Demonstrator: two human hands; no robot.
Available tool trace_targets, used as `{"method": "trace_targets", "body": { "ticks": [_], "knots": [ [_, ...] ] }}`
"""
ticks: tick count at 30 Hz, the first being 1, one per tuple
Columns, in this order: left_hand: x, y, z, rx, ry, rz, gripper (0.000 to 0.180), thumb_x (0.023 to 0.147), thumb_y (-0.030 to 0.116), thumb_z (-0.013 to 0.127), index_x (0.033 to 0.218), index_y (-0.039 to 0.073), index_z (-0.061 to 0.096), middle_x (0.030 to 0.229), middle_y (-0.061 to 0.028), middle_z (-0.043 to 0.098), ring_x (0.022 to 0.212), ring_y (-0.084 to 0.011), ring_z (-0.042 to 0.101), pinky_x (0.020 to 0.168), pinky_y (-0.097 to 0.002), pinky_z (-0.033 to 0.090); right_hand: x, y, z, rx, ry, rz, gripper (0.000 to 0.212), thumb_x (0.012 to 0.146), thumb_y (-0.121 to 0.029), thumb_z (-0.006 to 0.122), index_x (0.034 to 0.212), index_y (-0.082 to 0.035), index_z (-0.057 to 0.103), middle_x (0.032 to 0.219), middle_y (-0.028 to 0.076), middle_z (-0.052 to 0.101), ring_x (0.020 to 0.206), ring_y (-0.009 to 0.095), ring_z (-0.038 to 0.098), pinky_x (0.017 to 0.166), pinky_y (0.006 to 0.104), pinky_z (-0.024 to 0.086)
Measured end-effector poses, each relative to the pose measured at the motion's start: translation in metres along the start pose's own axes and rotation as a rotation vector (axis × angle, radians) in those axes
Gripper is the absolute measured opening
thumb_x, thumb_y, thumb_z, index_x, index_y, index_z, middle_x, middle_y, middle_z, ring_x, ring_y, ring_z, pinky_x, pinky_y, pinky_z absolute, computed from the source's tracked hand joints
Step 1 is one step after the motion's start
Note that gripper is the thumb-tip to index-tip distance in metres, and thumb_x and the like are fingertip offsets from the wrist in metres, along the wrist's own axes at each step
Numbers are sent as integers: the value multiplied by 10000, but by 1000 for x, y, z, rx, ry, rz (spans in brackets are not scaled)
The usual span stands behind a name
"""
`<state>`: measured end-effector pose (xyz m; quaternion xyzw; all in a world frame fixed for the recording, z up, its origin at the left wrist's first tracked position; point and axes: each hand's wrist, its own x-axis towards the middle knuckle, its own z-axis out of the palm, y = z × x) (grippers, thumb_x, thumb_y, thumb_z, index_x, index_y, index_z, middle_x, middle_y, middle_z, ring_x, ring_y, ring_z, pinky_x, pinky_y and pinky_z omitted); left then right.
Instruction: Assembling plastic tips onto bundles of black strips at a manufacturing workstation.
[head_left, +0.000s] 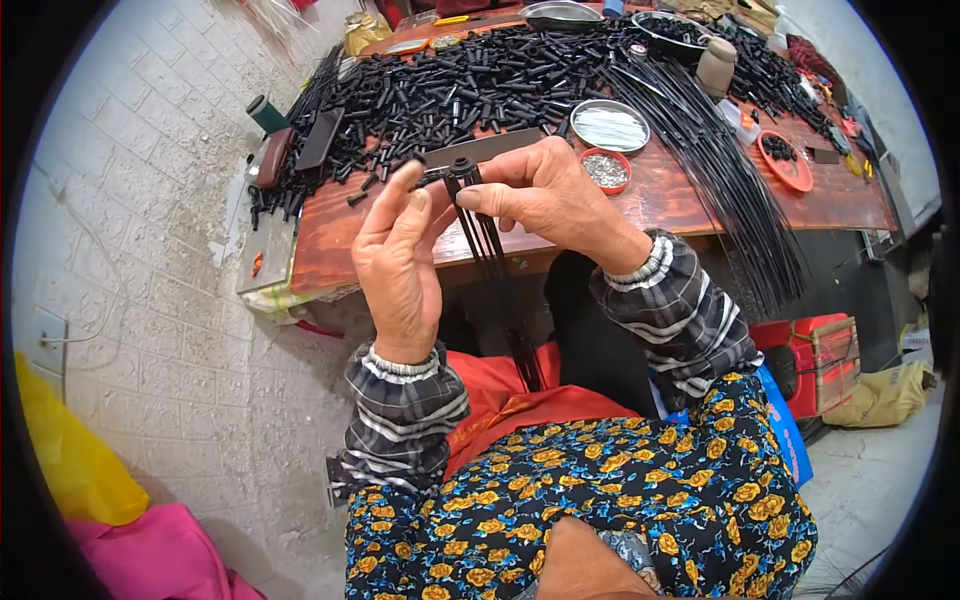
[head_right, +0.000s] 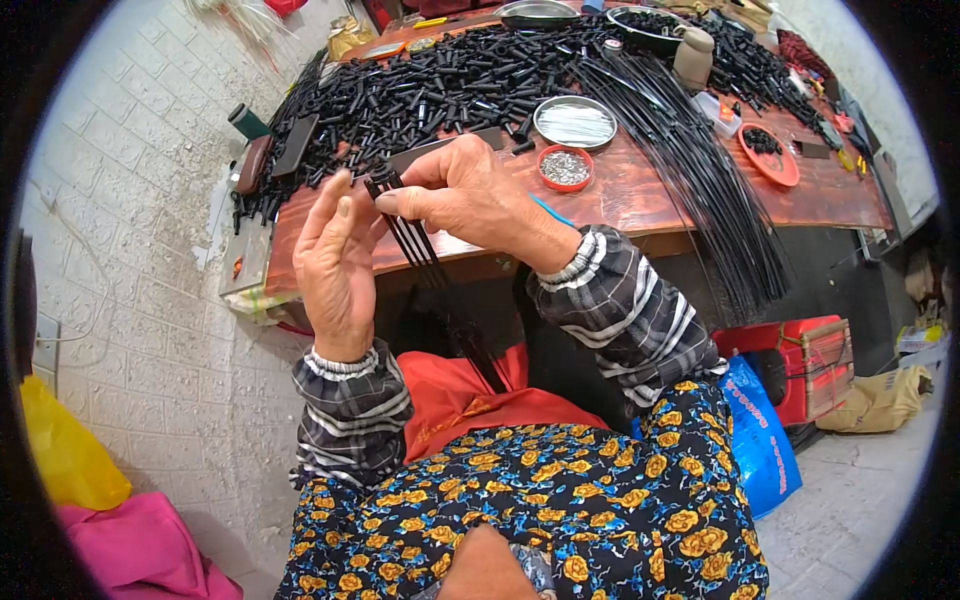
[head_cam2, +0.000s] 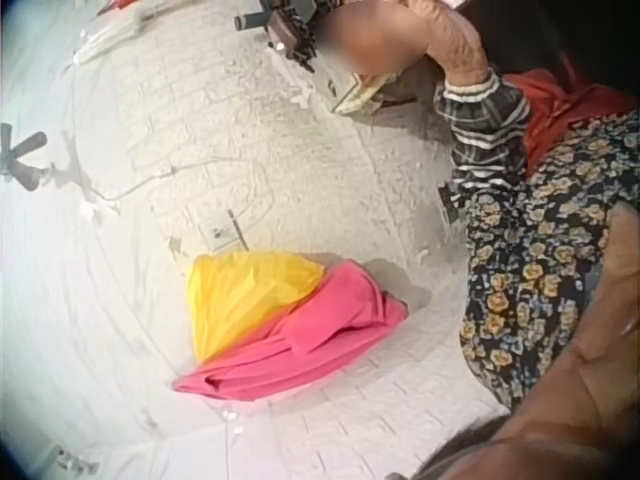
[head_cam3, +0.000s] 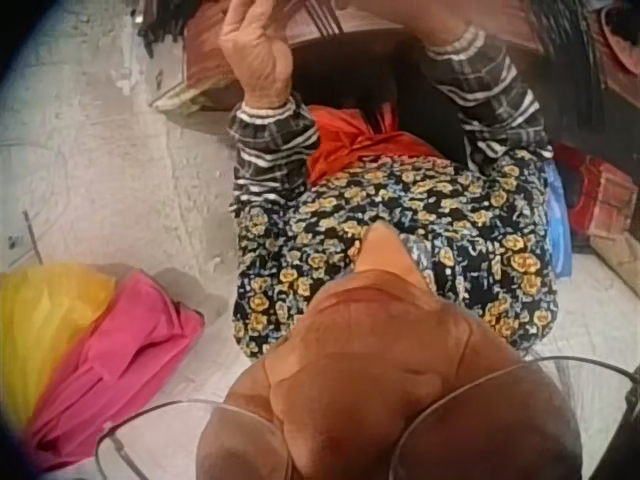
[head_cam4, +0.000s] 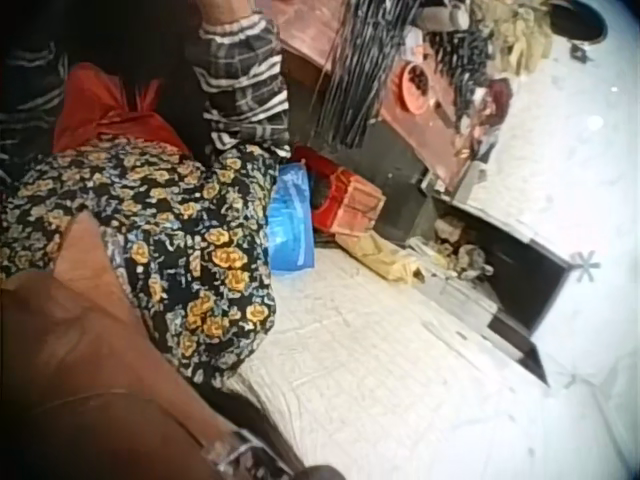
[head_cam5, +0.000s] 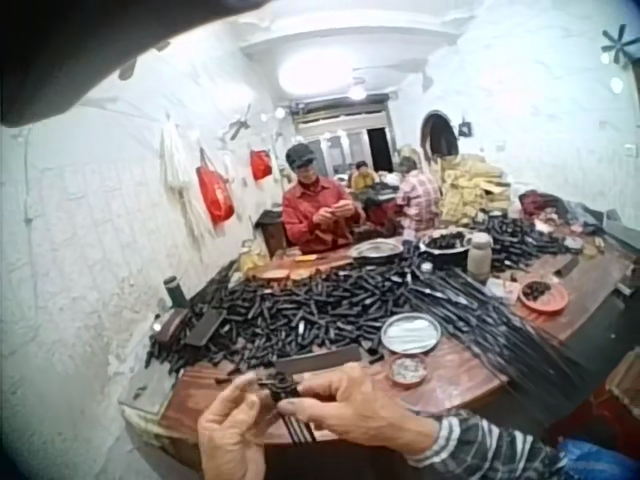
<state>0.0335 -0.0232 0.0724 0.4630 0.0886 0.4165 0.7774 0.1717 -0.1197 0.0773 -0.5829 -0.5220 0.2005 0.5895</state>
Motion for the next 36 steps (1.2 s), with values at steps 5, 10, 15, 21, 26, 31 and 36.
{"method": "trace_targets", "body": {
  "ticks": [5, 10, 15, 21, 26, 31, 36],
  "knots": [
    [3, -18, -12, 115, -16, 5, 180, 873, 79, 653, 1026, -17, 658, 899, -58, 679, 783, -122, 640, 709, -244, 513, 0, -7, -10, 37, -63, 18, 226, 879, -216, 659, 843, 1, 707, 592, -16, 590, 507, 17, 524, 407, 176, 406],
    [11, -19, -7, 101, -103, -8, 123, 853, 51, 673, 954, -20, 673, 868, -51, 678, 750, -98, 621, 690, -220, 496, 2, -1, -13, 37, -101, 38, 209, 887, -198, 648, 861, 1, 704, 596, -10, 598, 518, 24, 540, 431, 180, 435],
    [16, -15, -10, 85, -162, -28, 107, 848, 61, 679, 917, -21, 676, 829, -61, 678, 709, -100, 623, 653, -218, 501, 4, 1, -11, 10, -99, -20, 207, 885, -186, 653, 923, 11, 702, 636, 3, 620, 529, 36, 556, 439, 179, 445],
    [24, 4, -13, 208, -284, -210, 110, 828, 85, 702, 858, -17, 674, 764, -62, 673, 605, -105, 618, 563, -231, 503, 6, 0, -22, 157, -272, 6, 240, 885, -164, 648, 1059, -3, 682, 721, 17, 654, 544, 38, 570, 437, 167, 446],
    [38, 15, -19, 285, -408, -318, 125, 811, 98, 715, 872, 0, 667, 729, -62, 668, 608, -113, 631, 564, -222, 503, 8, 1, -30, 186, -374, 19, 264, 891, -161, 633, 1087, 14, 665, 765, 62, 676, 508, 65, 589, 392, 161, 412],
    [43, 7, -6, 281, -530, -131, 429, 786, 119, 726, 1175, -14, 603, 1024, -111, 651, 764, -79, 608, 631, -192, 464, 5, 12, -29, 381, -448, 107, 319, 923, -207, 581, 1095, 57, 635, 849, 162, 693, 541, 157, 660, 349, 175, 407],
    [44, 3, -16, 245, -684, -167, 488, 820, 222, 696, 1200, -52, 558, 1129, -209, 617, 1209, -313, 506, 995, -381, 409, -4, 16, -8, 484, -373, 158, 277, 927, -256, 568, 937, 3, 664, 719, 59, 663, 560, 102, 628, 441, 198, 464]
  ]
}}
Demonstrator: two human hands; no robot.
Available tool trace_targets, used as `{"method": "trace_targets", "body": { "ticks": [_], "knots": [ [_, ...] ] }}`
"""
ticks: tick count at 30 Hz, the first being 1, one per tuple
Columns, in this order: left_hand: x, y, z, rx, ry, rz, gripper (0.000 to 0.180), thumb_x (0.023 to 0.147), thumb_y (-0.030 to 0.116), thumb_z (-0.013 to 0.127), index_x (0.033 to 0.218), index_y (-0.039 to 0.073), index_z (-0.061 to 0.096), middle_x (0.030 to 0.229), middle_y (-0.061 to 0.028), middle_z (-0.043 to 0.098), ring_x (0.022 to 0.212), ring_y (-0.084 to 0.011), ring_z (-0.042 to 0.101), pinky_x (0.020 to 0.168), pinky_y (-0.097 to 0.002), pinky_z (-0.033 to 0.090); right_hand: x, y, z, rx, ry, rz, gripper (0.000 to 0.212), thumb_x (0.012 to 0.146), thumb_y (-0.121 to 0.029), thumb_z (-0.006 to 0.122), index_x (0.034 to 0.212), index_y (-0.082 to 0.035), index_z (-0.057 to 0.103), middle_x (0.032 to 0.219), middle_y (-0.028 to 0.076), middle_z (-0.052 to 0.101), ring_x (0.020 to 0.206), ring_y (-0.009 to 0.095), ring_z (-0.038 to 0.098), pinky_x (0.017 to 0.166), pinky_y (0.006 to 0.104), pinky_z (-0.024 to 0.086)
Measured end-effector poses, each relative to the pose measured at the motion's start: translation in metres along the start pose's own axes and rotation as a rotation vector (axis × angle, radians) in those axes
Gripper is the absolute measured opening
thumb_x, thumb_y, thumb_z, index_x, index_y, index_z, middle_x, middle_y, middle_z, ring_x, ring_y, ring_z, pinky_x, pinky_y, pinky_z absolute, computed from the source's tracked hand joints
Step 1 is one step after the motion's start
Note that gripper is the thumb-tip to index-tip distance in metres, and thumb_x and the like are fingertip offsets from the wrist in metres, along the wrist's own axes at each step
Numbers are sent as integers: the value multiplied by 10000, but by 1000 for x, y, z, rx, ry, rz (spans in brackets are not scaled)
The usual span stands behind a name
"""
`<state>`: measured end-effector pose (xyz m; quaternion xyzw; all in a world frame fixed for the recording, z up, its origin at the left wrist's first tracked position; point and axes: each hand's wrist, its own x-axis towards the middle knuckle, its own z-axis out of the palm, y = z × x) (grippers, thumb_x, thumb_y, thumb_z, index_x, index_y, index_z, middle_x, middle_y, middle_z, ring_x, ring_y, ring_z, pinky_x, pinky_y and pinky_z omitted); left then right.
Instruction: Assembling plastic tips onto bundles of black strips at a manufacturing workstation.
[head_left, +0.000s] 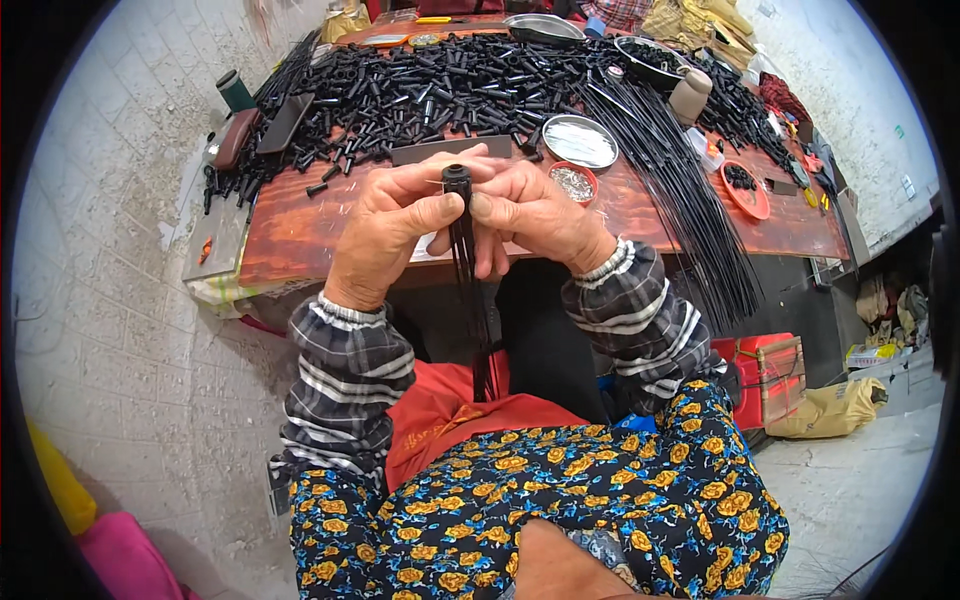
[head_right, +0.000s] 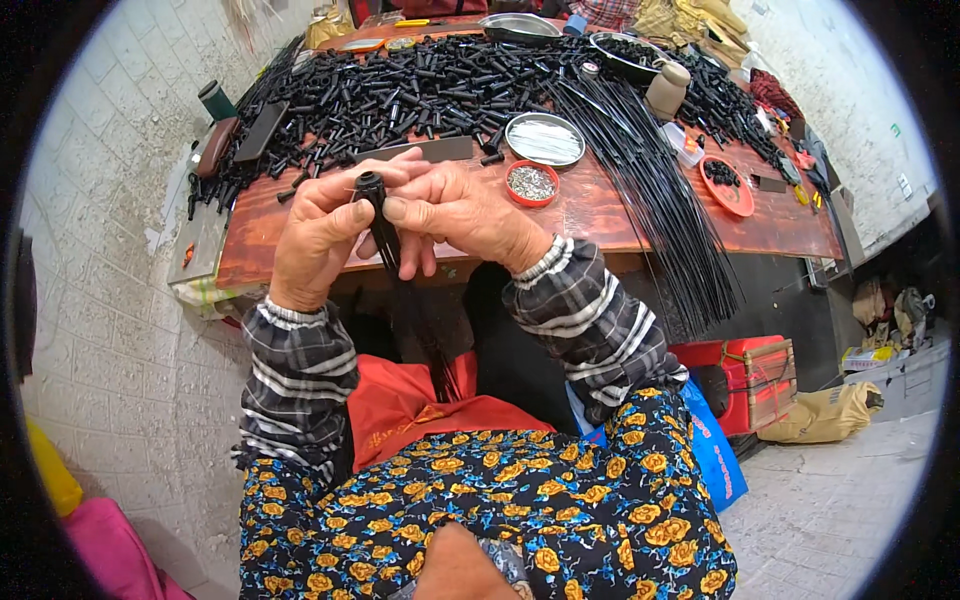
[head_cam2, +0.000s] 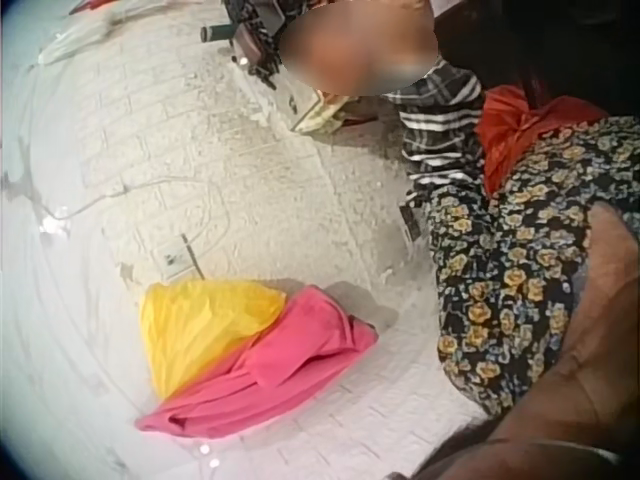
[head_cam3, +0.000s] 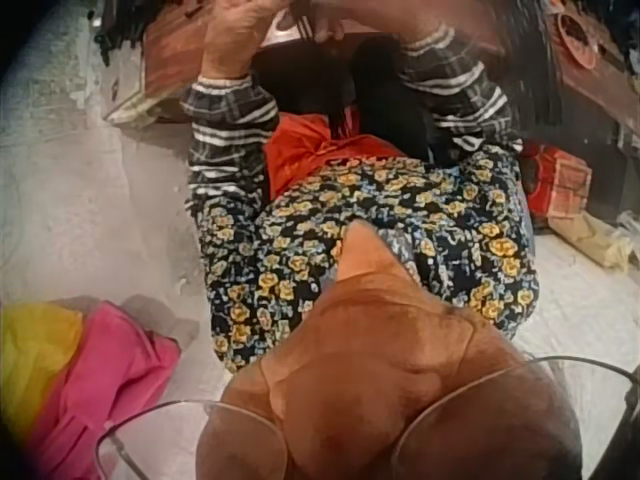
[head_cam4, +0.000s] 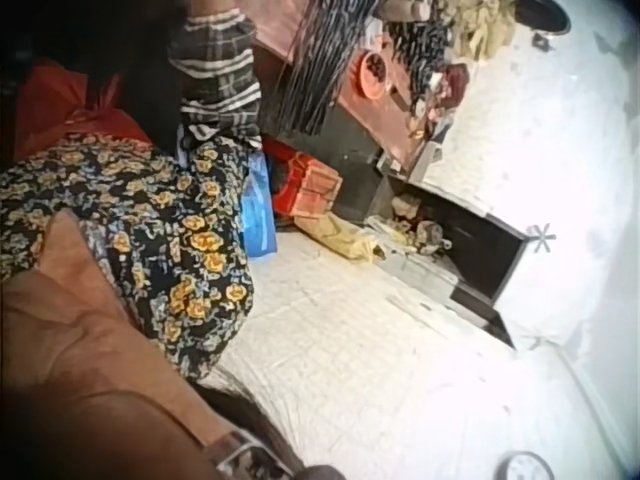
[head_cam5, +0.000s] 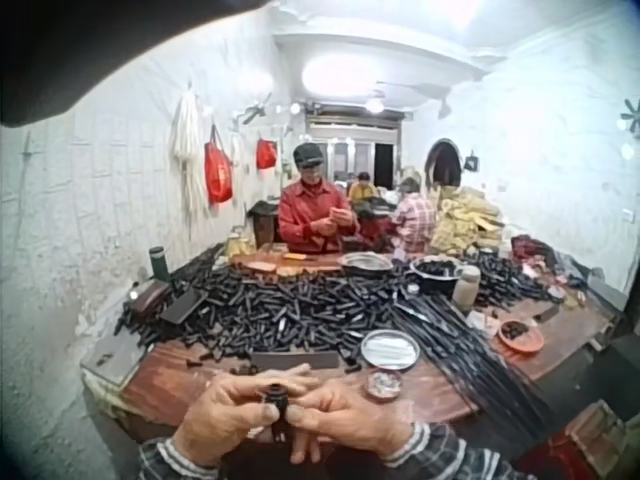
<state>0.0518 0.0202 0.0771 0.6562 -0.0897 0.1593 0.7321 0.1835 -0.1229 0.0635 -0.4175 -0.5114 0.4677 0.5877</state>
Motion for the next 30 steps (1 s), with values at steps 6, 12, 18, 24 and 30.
{"method": "trace_targets", "body": {
  "ticks": [6, 12, 18, 24, 30],
  "knots": [
    [-5, 24, 21, -109, 232, 148, 256, 849, 60, 640, 1076, -45, 587, 924, -153, 665, 927, -285, 656, 836, -388, 524, -3, -4, 30, -326, 34, 97, 218, 789, -198, 732, 946, -53, 689, 732, -14, 630, 521, 56, 538, 450, 182, 409],
    [-9, 37, 21, -85, 115, 186, 359, 818, 180, 697, 1078, -37, 580, 886, -115, 603, 750, -214, 612, 729, -342, 526, 7, -21, 29, -409, -58, 120, 179, 811, -187, 723, 907, -42, 682, 711, -13, 609, 510, 52, 525, 442, 186, 400],
    [-18, 4, -2, -200, -135, 176, 589, 886, 498, 566, 999, -80, 569, 818, -117, 608, 718, -197, 619, 697, -311, 509, 18, 14, 8, -412, -257, 109, 137, 816, -140, 712, 805, -7, 682, 753, 12, 642, 505, 61, 516, 448, 213, 404],
    [-31, -52, 10, -378, 106, 236, 485, 861, 460, 632, 856, -22, 575, 674, -42, 517, 573, -86, 435, 511, -229, 332, -3, 6, -2, -594, -10, 38, 308, 777, -140, 730, 1043, 1, 665, 831, 47, 655, 638, 64, 565, 558, 220, 462],
    [-43, -72, 30, -339, 347, 165, 426, 875, 409, 642, 878, -13, 586, 692, -24, 531, 584, -79, 445, 515, -211, 337, -16, -8, 21, -936, 239, -216, 382, 725, -164, 773, 1024, 25, 629, 811, 111, 658, 695, 158, 634, 615, 275, 514]
  ]
}}
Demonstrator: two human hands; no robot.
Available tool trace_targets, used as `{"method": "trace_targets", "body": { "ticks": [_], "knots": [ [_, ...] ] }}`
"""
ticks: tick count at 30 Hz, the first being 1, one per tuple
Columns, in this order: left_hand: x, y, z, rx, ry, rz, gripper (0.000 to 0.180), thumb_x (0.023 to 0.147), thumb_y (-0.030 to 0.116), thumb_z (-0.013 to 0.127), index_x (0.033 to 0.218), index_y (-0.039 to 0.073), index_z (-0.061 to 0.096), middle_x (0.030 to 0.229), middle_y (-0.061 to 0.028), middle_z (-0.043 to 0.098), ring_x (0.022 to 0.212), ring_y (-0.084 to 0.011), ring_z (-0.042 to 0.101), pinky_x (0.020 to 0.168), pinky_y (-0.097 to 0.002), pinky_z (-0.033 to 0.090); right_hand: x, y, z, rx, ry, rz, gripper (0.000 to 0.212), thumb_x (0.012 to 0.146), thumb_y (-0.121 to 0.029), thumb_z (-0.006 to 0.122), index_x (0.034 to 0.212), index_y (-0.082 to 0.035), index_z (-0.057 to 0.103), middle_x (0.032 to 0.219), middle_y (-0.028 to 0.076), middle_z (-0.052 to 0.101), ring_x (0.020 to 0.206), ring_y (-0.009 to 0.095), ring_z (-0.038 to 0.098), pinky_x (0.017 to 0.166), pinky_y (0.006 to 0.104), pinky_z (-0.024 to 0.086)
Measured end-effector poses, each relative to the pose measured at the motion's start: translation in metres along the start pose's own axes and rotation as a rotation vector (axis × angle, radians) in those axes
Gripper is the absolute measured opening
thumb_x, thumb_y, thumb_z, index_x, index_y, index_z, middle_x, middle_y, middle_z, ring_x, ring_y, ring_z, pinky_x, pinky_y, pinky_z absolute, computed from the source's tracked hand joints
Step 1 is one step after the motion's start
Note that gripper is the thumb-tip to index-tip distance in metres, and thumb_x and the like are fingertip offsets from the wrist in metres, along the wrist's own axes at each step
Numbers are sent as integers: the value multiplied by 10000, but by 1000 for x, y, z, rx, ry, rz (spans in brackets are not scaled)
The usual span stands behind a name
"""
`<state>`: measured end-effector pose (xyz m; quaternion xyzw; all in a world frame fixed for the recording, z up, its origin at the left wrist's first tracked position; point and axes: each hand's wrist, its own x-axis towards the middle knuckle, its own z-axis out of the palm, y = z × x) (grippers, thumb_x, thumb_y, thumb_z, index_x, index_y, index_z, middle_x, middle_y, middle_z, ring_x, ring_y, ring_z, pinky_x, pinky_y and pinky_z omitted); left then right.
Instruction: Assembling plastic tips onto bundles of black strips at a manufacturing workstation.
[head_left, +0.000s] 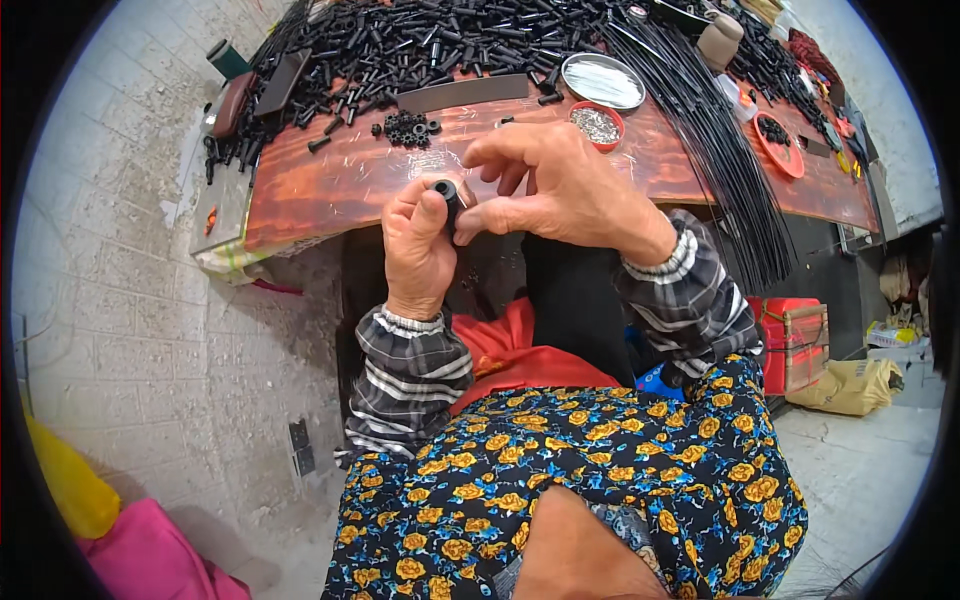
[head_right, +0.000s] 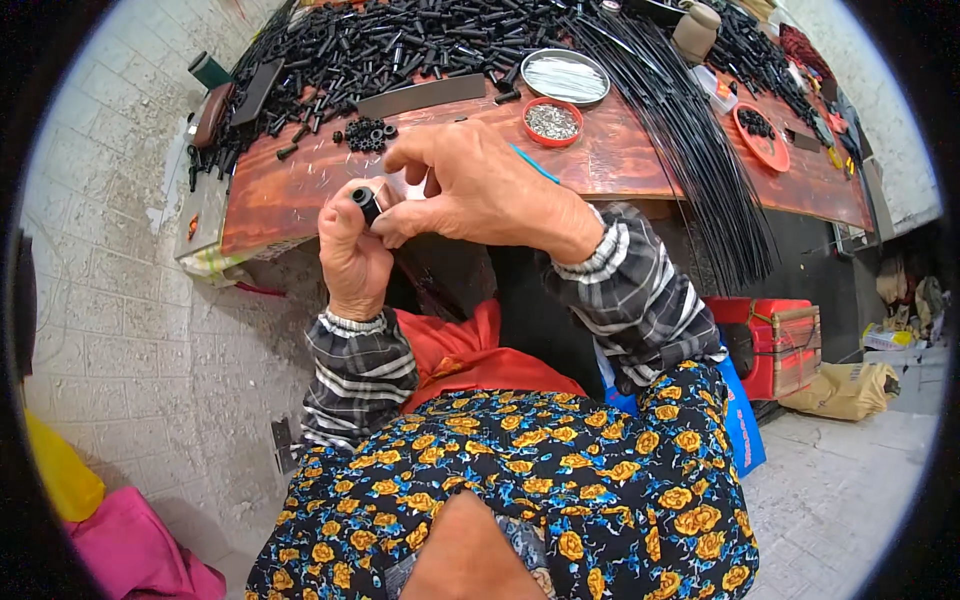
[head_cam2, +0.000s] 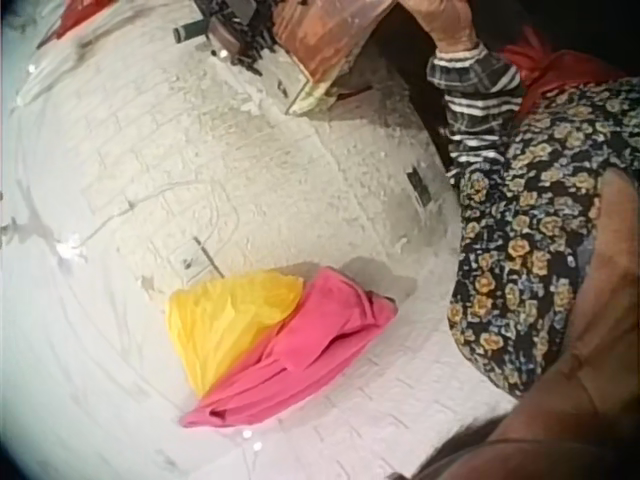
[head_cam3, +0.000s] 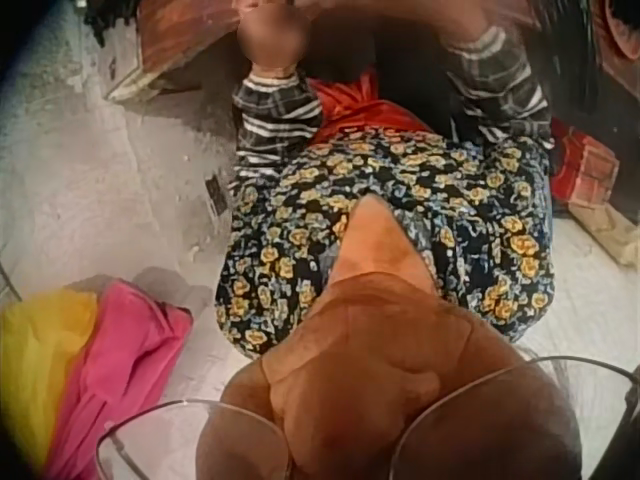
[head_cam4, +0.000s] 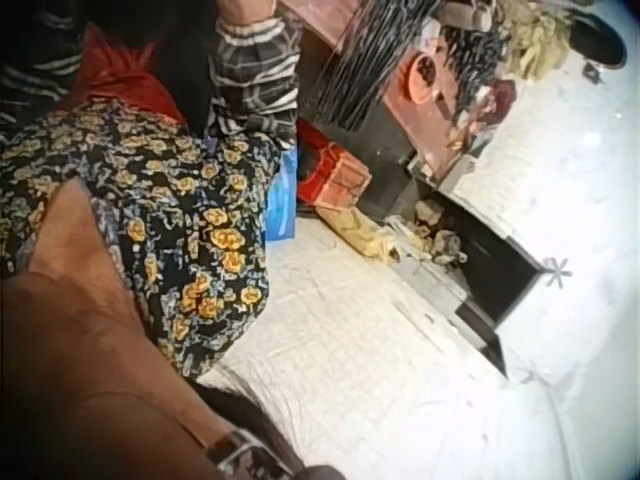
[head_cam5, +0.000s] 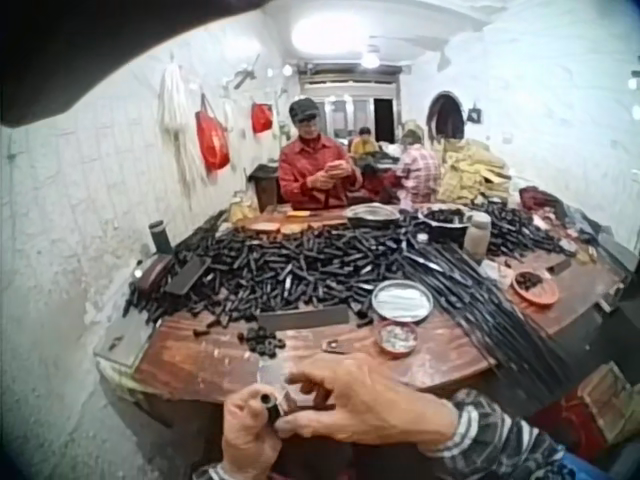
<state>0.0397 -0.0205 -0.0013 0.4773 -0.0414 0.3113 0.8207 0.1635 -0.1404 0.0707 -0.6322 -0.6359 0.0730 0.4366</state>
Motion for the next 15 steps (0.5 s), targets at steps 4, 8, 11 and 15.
{"method": "trace_targets", "body": {
  "ticks": [4, 8, 11, 15],
  "knots": [
    [-8, -5, 1, -12, 63, -15, 417, 868, 394, 654, 900, -16, 585, 713, -32, 539, 593, -93, 451, 526, -224, 344, 0, 0, -3, -55, -34, 4, 323, 714, -134, 752, 970, 27, 636, 773, 114, 653, 676, 170, 639, 609, 285, 516],
    [-7, -9, -8, -76, 18, -23, 398, 869, 370, 657, 899, -20, 579, 727, -37, 532, 595, -104, 453, 537, -236, 348, 2, 3, -1, -108, -47, -36, 233, 724, -103, 712, 895, 31, 629, 701, 91, 631, 623, 195, 630, 578, 305, 496],
    [-8, -8, -8, -71, 13, -13, 396, 877, 368, 647, 896, -21, 577, 727, -35, 524, 596, -104, 453, 539, -236, 351, 4, 8, -1, -132, -88, -96, 257, 721, -133, 723, 889, 31, 618, 720, 102, 628, 629, 218, 629, 580, 323, 484],
    [-14, -2, -17, -24, 6, 29, 404, 899, 370, 615, 912, -33, 582, 740, -41, 530, 608, -110, 461, 545, -245, 363, 4, 47, -3, -168, -122, 38, 413, 658, -237, 793, 903, 24, 586, 890, 159, 637, 763, 257, 635, 646, 355, 485]
  ]
}}
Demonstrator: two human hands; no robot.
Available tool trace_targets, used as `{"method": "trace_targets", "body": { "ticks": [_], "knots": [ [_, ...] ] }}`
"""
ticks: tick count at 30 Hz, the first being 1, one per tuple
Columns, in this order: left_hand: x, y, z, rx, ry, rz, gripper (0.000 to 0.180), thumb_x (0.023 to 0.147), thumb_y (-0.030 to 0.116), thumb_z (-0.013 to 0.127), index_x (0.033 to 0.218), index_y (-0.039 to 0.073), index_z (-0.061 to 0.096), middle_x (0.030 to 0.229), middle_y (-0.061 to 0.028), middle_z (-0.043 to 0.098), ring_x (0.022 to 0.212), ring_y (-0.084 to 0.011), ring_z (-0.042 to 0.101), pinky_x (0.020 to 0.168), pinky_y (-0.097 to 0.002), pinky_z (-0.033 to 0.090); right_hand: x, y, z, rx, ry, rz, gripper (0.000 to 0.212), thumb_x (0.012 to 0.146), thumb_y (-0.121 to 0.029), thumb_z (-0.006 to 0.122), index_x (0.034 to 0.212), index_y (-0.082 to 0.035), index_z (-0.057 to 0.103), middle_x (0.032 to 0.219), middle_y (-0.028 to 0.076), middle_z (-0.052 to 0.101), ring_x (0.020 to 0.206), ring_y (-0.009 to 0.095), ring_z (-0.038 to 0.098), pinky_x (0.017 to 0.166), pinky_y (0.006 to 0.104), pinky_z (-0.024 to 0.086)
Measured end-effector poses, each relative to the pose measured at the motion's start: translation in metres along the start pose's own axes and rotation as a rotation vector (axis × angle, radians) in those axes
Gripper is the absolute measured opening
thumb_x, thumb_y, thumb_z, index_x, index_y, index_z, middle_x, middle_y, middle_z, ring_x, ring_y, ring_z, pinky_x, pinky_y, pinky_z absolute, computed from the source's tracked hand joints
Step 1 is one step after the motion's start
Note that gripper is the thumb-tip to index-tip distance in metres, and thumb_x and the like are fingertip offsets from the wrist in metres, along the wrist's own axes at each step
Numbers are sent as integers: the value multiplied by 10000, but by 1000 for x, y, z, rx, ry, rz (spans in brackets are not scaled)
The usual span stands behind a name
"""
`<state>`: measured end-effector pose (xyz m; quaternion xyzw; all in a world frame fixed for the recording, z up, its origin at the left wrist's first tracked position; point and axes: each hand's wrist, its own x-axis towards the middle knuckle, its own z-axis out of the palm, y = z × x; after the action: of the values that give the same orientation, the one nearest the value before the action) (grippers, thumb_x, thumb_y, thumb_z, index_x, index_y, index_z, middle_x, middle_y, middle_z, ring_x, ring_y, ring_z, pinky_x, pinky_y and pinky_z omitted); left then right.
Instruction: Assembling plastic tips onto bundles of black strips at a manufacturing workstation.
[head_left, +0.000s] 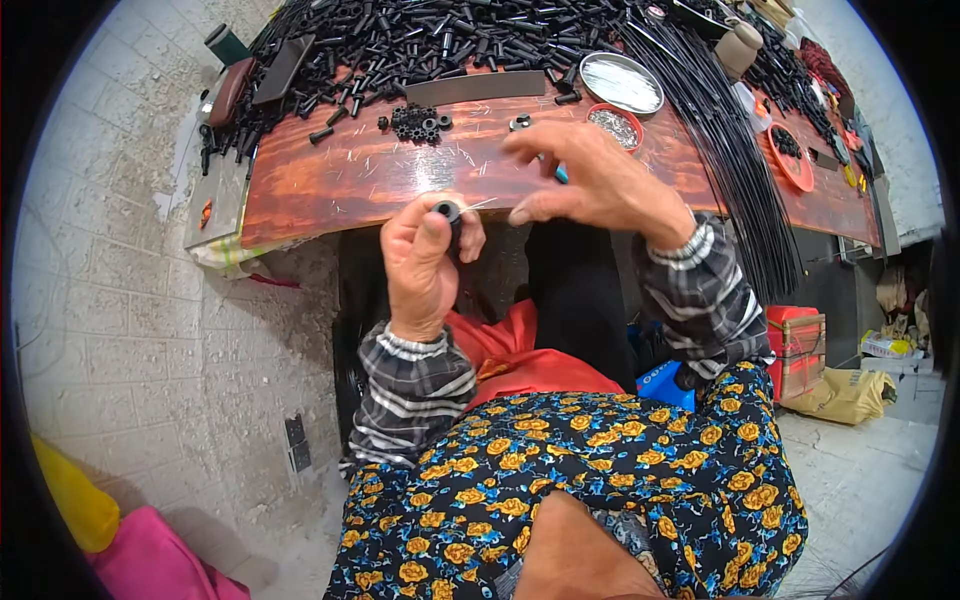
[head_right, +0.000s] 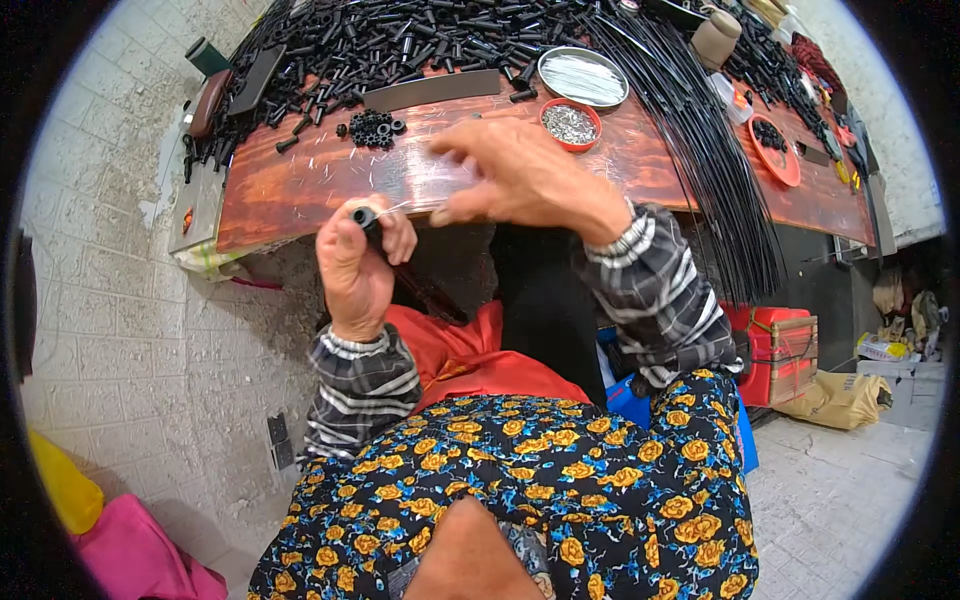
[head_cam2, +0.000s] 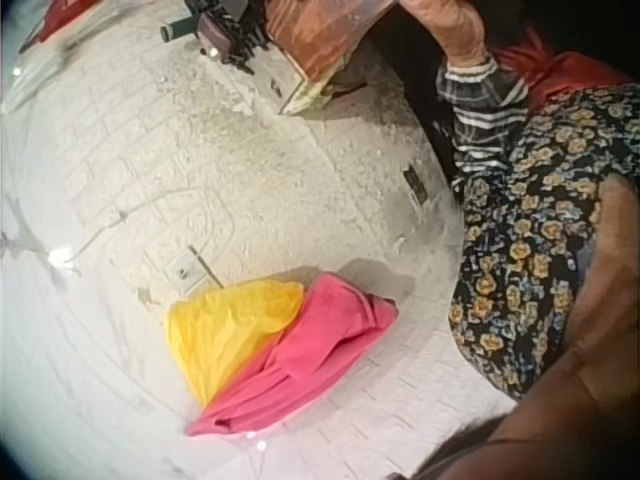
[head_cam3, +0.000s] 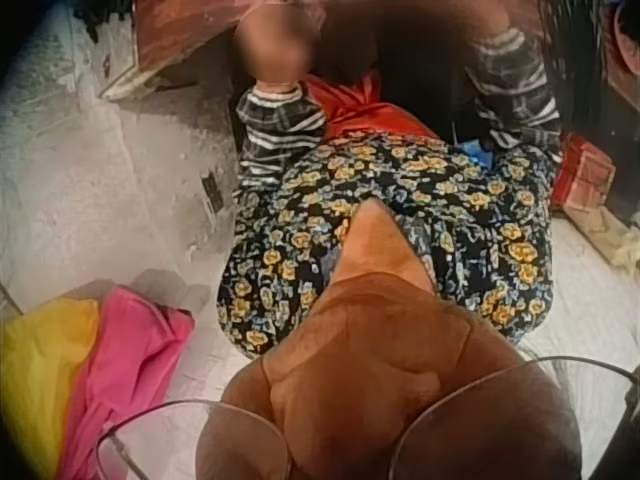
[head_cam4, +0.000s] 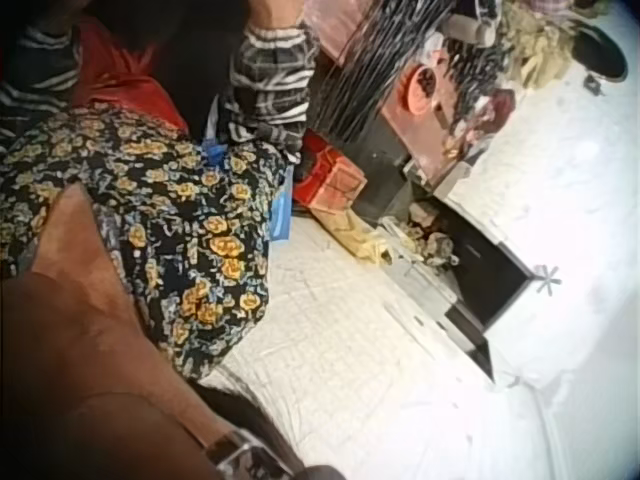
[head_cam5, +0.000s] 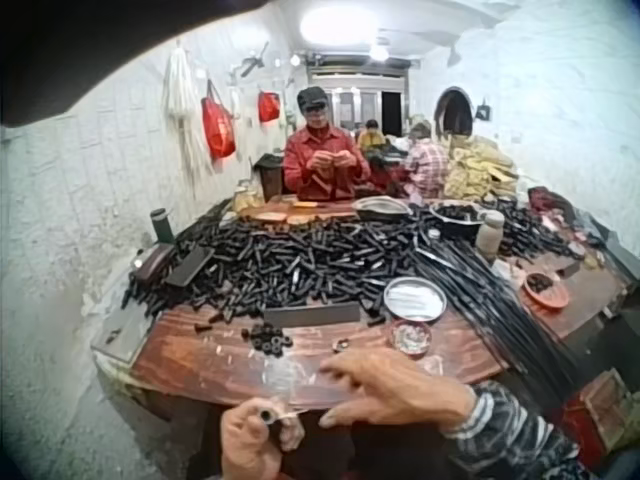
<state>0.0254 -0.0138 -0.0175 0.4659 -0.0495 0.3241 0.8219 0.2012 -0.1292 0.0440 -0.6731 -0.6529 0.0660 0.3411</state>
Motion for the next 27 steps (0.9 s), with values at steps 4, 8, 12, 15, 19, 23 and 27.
{"method": "trace_targets", "body": {
  "ticks": [4, 8, 12, 15, 19, 23, 27],
  "knots": [
    [-6, 22, 1, 285, 17, 3, 472, 937, 435, 512, 922, -35, 546, 732, -58, 479, 668, -164, 479, 688, -353, 450, -20, 43, 11, -649, -132, 220, 710, 570, -313, 846, 1089, 31, 505, 1021, 194, 581, 983, 348, 569, 778, 415, 485],
    [-15, 30, -9, 366, -17, 18, 460, 949, 429, 495, 922, -26, 560, 826, -71, 545, 728, -157, 543, 767, -338, 481, -25, 46, 25, -626, -121, 256, 783, 559, -315, 849, 1140, 35, 457, 1029, 201, 559, 1038, 387, 536, 794, 438, 485],
    [-20, 32, -3, 252, 50, -61, 459, 945, 443, 494, 901, -10, 548, 811, -75, 537, 707, -166, 536, 711, -303, 467, -23, 43, 24, -508, -143, 388, 661, 577, -259, 827, 1066, 38, 496, 982, 217, 574, 967, 399, 569, 784, 439, 486],
    [-22, 32, -10, 223, 41, -38, 443, 956, 434, 479, 926, -7, 514, 756, -63, 473, 647, -161, 463, 614, -307, 389, -19, 34, 22, -364, -171, 455, 522, 613, -187, 761, 1012, 45, 517, 905, 234, 588, 894, 416, 586, 765, 439, 482],
    [-18, 24, -8, 69, 131, 31, 399, 932, 365, 559, 917, -33, 571, 659, -55, 493, 555, -116, 403, 511, -255, 304, -27, 31, 16, 40, -79, 558, 283, 674, -114, 625, 908, 19, 539, 743, 135, 599, 692, 267, 606, 584, 358, 464],
    [-20, 22, -5, 35, 190, 23, 454, 946, 378, 528, 1009, -66, 599, 640, -47, 486, 549, -105, 396, 503, -235, 287, -44, -3, 27, 552, -86, 424, 141, 811, -84, 548, 939, -28, 565, 723, 33, 573, 623, 107, 557, 520, 261, 421],
    [-18, 20, 6, 161, 242, 21, 555, 965, 448, 463, 1086, -75, 603, 614, -23, 480, 527, -74, 368, 484, -214, 269, -50, -29, 61, 96, 15, 153, 333, 807, -16, 589, 1131, -23, 512, 947, 200, 580, 872, 379, 564, 753, 446, 460]
  ]
}}
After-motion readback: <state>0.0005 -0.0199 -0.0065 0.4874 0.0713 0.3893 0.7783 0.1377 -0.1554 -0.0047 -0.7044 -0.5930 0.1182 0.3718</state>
